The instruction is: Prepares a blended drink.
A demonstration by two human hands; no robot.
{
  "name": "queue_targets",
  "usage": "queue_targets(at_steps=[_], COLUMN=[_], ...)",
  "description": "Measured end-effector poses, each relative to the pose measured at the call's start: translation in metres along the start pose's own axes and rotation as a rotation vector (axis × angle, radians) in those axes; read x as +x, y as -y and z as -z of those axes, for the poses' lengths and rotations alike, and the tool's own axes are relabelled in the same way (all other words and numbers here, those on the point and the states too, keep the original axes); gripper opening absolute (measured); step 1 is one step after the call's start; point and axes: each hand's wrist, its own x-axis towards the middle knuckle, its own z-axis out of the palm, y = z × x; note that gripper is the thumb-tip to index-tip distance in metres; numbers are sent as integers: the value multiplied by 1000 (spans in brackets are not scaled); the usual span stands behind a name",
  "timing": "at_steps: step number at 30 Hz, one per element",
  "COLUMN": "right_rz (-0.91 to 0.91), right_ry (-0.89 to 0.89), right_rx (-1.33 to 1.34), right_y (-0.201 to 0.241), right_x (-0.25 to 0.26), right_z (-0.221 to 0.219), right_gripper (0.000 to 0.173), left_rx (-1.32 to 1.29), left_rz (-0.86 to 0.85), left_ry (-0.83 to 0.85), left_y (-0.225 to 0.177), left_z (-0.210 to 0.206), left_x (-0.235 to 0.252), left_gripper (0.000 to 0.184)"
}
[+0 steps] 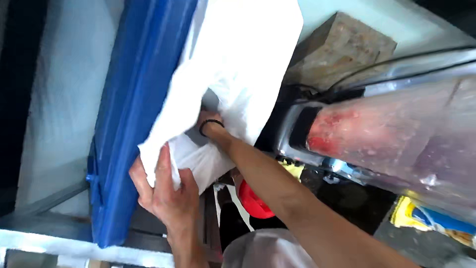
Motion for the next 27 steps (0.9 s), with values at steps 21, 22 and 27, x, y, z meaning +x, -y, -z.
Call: queue_targets(at_steps=[21, 22, 27], right_rz=[164, 81, 82], right_ry=[116, 163, 106], right_rx=[95, 105, 124], right_y=[-16, -14, -66], right_x=[23, 18, -21], right_z=[-4, 5, 8], right_gripper=[44, 49, 67], left_rx=[7, -10, -111], left_rz=[-68, -49, 27], left_ry=[128, 110, 95], left_y=[-13, -13, -23], left_z=[-5, -5, -3], left_x=[-3, -2, -3], left_gripper=[54, 56, 63])
